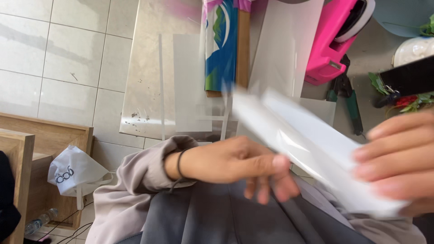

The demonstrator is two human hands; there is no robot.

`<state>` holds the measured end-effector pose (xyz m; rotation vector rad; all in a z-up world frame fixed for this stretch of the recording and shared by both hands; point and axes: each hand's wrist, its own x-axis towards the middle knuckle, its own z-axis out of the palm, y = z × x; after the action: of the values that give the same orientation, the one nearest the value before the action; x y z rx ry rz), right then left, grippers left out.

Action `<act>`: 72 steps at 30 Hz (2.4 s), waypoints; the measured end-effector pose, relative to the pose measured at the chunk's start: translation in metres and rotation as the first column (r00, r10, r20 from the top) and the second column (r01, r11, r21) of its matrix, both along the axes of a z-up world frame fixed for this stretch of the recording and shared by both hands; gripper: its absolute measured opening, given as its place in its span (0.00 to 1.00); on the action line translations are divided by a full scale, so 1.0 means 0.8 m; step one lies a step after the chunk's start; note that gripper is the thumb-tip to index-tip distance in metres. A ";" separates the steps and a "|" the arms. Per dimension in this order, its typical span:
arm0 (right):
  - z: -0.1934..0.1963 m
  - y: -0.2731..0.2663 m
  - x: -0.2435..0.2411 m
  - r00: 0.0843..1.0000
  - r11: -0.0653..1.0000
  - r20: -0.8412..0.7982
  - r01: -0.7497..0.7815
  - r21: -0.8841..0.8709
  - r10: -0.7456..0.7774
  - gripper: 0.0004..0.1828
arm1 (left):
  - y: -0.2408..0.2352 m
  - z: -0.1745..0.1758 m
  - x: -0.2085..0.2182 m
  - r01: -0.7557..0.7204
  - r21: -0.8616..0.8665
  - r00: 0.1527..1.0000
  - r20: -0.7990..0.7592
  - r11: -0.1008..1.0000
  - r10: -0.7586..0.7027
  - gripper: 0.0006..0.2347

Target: The person prepares and applies layers of decorative paper to a bouquet, using tape to secure the paper around the stems and scissors to cut the wrapping material.

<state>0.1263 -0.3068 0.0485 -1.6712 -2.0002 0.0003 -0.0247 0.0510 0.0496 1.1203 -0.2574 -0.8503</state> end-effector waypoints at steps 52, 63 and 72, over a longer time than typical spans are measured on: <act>-0.204 0.317 0.094 0.616 0.595 -0.219 0.788 0.159 -0.757 0.16 | 0.101 -0.238 0.211 -0.968 0.246 0.247 0.896 -0.050 -0.368 0.17; -0.213 0.312 0.100 0.645 0.648 0.060 0.758 0.071 -0.762 0.18 | 0.102 -0.245 0.219 -0.969 0.245 0.201 0.863 0.037 -0.464 0.19; -0.221 0.321 0.096 0.616 0.616 0.034 0.782 0.092 -0.787 0.18 | 0.106 -0.255 0.228 -0.922 0.300 0.186 0.899 0.246 -0.398 0.20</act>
<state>0.2029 -0.0503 -0.1283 -2.3901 -1.1102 -0.4464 0.1575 0.1361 -0.1541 2.7576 -0.4612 0.6303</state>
